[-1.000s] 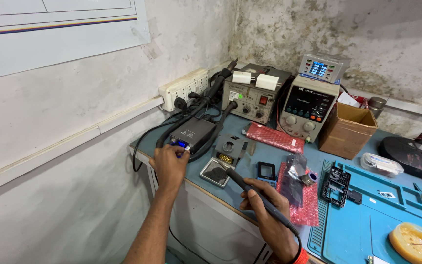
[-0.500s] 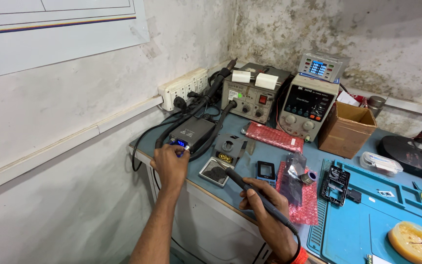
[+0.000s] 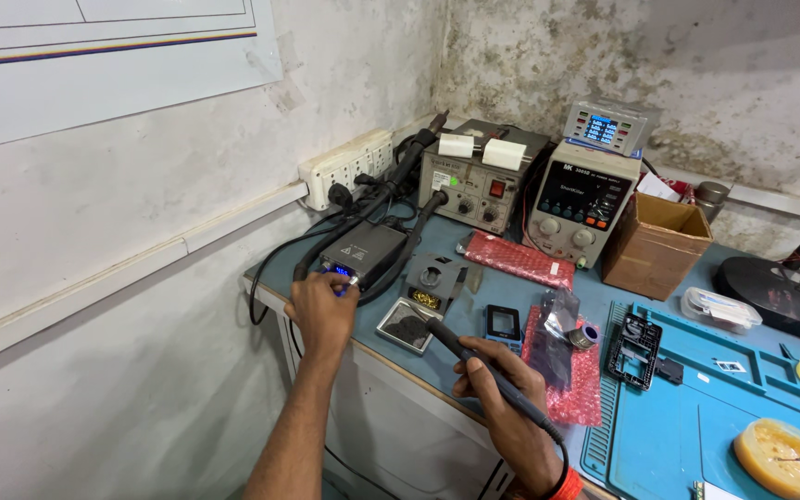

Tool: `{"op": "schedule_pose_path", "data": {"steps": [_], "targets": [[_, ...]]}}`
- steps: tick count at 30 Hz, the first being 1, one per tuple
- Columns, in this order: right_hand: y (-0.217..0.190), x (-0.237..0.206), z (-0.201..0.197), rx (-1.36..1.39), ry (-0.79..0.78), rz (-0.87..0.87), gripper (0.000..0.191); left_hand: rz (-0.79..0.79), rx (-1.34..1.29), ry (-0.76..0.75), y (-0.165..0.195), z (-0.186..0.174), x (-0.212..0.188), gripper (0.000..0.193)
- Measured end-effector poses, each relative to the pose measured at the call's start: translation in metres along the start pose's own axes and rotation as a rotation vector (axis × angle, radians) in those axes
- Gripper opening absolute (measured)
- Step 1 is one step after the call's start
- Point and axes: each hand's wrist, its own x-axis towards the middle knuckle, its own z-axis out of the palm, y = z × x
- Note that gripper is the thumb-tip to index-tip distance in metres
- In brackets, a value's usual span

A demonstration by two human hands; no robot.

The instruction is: The person opens a small bottle and dips a tool into a jar of flux, then works on a small circuit board on a blue silicone mat. They pick up the board, hold it up, and use a soldering iron at a soldering station, repeatedly touching the iron to the board while adjusting the station's controls.

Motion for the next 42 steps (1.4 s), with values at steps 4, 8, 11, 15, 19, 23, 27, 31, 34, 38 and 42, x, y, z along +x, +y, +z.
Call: {"op": "schedule_pose_path", "data": {"steps": [4,8,11,15,19,23,27,31,34,38,42], "targets": [[-0.001,-0.001,-0.001,-0.040,-0.003,-0.033,0.033,0.116,0.112,0.029,-0.001,0.001,-0.003,0.028],[-0.001,-0.001,-0.001,-0.022,-0.006,-0.041,0.032,0.031,0.070,0.015,0.001,0.003,-0.004,0.025],[-0.001,0.000,-0.001,-0.024,-0.002,-0.026,0.032,0.074,0.026,0.050,-0.001,0.003,-0.004,0.025],[0.001,0.000,0.001,-0.026,-0.002,-0.014,0.032,0.140,0.091,0.040,-0.005,0.004,-0.009,0.028],[0.001,0.000,0.000,-0.058,-0.007,-0.026,0.032,0.121,0.043,0.097,-0.001,0.007,-0.010,0.024],[0.000,0.001,0.002,-0.057,-0.002,-0.008,0.032,0.052,0.008,0.078,0.002,0.004,-0.012,0.024],[-0.002,0.001,0.001,-0.081,0.000,-0.024,0.032,0.061,0.008,0.076,0.005,0.002,-0.013,0.029],[-0.001,0.000,0.001,-0.073,-0.007,-0.011,0.032,0.063,0.078,0.057,0.008,0.002,-0.012,0.030],[0.000,0.000,0.000,-0.061,-0.005,-0.001,0.032,0.025,0.051,0.035,0.012,0.001,-0.011,0.028],[-0.001,0.001,0.001,-0.060,-0.005,-0.003,0.032,0.013,0.017,0.050,0.012,-0.004,-0.012,0.027],[-0.001,0.000,0.000,-0.071,-0.009,-0.013,0.032,0.085,0.023,0.096,0.012,-0.004,-0.017,0.028]]}}
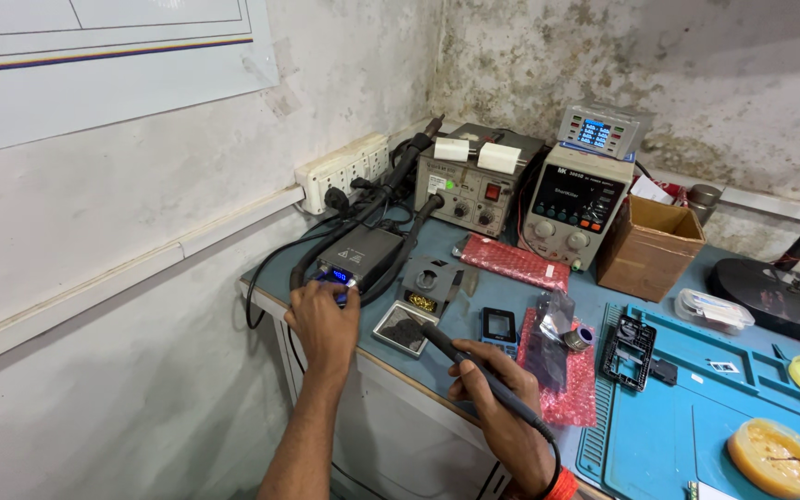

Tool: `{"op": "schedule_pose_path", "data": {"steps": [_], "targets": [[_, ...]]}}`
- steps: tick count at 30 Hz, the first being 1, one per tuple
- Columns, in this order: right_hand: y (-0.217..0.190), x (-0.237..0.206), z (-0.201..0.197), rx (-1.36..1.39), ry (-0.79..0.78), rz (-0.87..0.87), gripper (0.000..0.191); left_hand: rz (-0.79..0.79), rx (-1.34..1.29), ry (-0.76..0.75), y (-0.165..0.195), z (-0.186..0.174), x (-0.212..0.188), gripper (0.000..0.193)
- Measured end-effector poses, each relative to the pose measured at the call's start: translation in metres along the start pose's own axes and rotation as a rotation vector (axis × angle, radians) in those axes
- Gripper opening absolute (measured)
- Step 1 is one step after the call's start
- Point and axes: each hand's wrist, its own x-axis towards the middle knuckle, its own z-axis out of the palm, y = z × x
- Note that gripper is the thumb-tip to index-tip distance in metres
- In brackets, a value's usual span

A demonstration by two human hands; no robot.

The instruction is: The person opens a small bottle and dips a tool into a jar of flux, then works on a small circuit board on a blue silicone mat. They pick up the board, hold it up, and use a soldering iron at a soldering station, repeatedly touching the iron to the board while adjusting the station's controls.

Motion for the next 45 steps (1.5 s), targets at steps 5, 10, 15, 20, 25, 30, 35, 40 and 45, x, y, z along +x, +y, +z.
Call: {"op": "schedule_pose_path", "data": {"steps": [5,10,15,20,25,30,35,40,45], "targets": [[-0.0005,-0.0002,0.0003,0.028,0.000,0.020,0.032,-0.009,-0.039,0.011,-0.0015,0.0025,-0.0006,0.027],[-0.0027,-0.0007,0.0005,-0.009,-0.007,0.013,0.032,0.049,0.085,0.019,0.0007,0.0003,0.0013,0.029],[-0.0040,-0.0009,0.0007,0.014,-0.008,-0.001,0.032,0.033,0.025,0.011,0.0042,-0.0023,-0.0002,0.033],[-0.0034,-0.0016,0.0009,0.005,-0.011,0.010,0.032,0.064,0.079,0.018,0.0023,-0.0032,0.0001,0.033],[-0.0044,-0.0002,-0.0001,-0.005,-0.001,0.019,0.033,0.039,0.062,0.033,0.0038,-0.0013,0.0010,0.037],[-0.0040,-0.0013,0.0012,0.006,0.002,0.018,0.033,0.038,0.125,-0.025,0.0033,-0.0022,0.0007,0.034],[-0.0048,-0.0015,0.0014,0.029,-0.005,0.023,0.033,0.009,0.074,0.003,0.0049,-0.0002,0.0008,0.039],[-0.0049,-0.0023,0.0005,-0.013,-0.008,0.014,0.033,0.059,0.140,-0.022,0.0021,-0.0007,0.0001,0.032],[-0.0039,-0.0009,0.0007,0.028,-0.001,0.028,0.033,0.031,0.128,-0.028,0.0049,-0.0014,0.0013,0.036]]}}
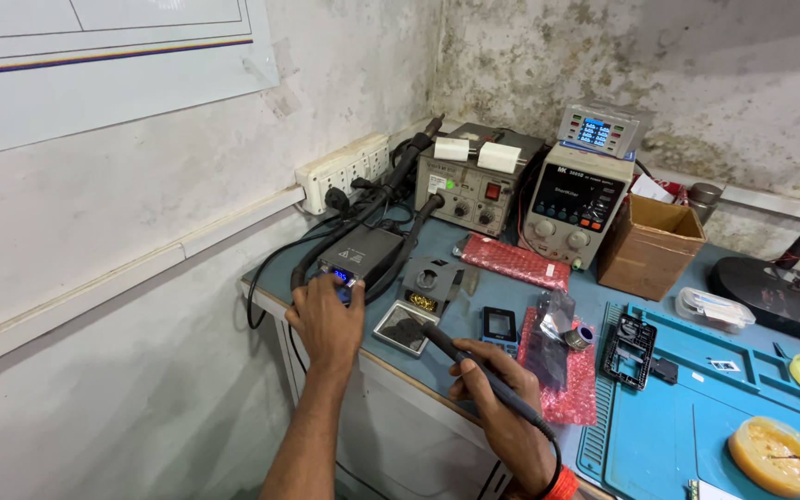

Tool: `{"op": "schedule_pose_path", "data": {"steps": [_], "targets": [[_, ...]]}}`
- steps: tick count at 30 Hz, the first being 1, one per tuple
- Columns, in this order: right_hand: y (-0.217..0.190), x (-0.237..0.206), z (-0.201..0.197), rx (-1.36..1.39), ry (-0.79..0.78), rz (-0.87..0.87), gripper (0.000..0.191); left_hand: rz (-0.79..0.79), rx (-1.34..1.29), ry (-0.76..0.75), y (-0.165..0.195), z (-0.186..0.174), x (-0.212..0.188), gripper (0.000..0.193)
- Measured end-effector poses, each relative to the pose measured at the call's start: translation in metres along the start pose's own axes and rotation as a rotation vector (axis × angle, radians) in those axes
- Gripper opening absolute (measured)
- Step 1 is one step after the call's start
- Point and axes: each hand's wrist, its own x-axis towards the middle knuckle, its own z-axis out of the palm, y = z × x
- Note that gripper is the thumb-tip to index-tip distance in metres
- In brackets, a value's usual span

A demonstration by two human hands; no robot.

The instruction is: The person opens a small bottle and dips a tool into a jar of flux, then works on a small circuit board on a blue silicone mat. They pick up the board, hold it up, and use a soldering iron at a soldering station, repeatedly touching the iron to the board while adjusting the station's controls.

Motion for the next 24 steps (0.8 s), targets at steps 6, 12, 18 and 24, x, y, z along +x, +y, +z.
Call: {"op": "schedule_pose_path", "data": {"steps": [6,12,18,24], "targets": [[0.0017,0.0000,0.0006,-0.015,0.002,-0.031,0.033,-0.010,0.016,-0.023,-0.0005,-0.0016,-0.0006,0.034],[0.0016,-0.0004,-0.0013,-0.013,-0.007,-0.010,0.032,0.013,-0.055,0.042,-0.0014,0.0024,-0.0019,0.036],[0.0012,0.0000,-0.0001,-0.019,0.003,-0.023,0.033,-0.015,-0.010,-0.020,-0.0008,-0.0005,-0.0017,0.038],[-0.0008,-0.0008,0.0003,-0.023,0.004,-0.016,0.033,-0.014,-0.039,0.009,0.0013,-0.0026,-0.0019,0.043]]}}
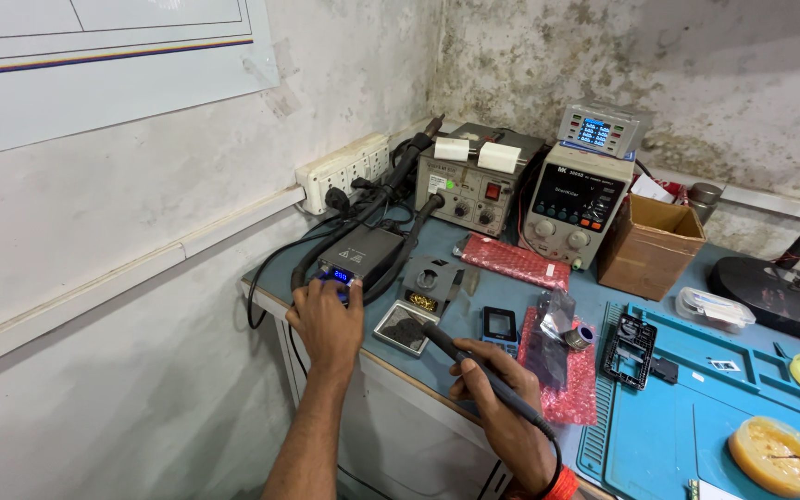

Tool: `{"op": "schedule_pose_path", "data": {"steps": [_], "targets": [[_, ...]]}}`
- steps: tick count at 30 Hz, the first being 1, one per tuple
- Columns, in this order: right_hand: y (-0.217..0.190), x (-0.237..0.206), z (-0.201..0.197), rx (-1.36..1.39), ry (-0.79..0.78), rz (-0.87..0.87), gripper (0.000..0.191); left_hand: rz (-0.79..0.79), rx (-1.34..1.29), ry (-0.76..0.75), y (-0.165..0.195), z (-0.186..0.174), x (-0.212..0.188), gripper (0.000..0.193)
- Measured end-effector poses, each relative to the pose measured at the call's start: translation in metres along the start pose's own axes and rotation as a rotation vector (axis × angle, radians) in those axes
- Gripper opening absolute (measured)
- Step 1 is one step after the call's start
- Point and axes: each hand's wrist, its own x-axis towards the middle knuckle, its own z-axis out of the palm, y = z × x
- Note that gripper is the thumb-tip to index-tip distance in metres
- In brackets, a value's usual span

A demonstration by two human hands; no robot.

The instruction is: The person opens a small bottle and dips a tool into a jar of flux, then works on a small circuit board on a blue silicone mat. They pick up the board, hold it up, and use a soldering iron at a soldering station, repeatedly touching the iron to the board while adjusting the station's controls.

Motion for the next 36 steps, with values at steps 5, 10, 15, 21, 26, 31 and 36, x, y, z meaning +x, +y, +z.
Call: {"op": "schedule_pose_path", "data": {"steps": [5,10,15,21,26,31,36], "targets": [[-0.002,0.000,0.001,0.003,-0.005,0.019,0.033,-0.012,0.003,-0.041,-0.001,0.000,-0.001,0.040],[-0.002,0.001,0.000,-0.005,-0.003,0.024,0.033,-0.014,-0.002,-0.034,0.000,0.000,-0.001,0.037],[-0.002,0.000,0.001,-0.008,0.001,0.013,0.033,-0.009,-0.014,-0.027,0.000,-0.001,-0.002,0.035],[-0.002,0.001,0.001,0.004,-0.005,0.029,0.034,-0.018,-0.018,-0.028,0.000,0.000,-0.001,0.034],[0.000,0.003,0.002,0.051,-0.001,0.032,0.035,-0.009,-0.032,-0.014,-0.001,0.000,-0.003,0.032],[-0.001,0.006,0.004,0.047,0.000,0.024,0.037,0.018,-0.046,0.035,0.001,-0.001,-0.005,0.030],[-0.005,0.012,0.016,0.037,0.004,0.006,0.040,0.013,-0.073,0.031,0.002,-0.004,-0.006,0.028]]}}
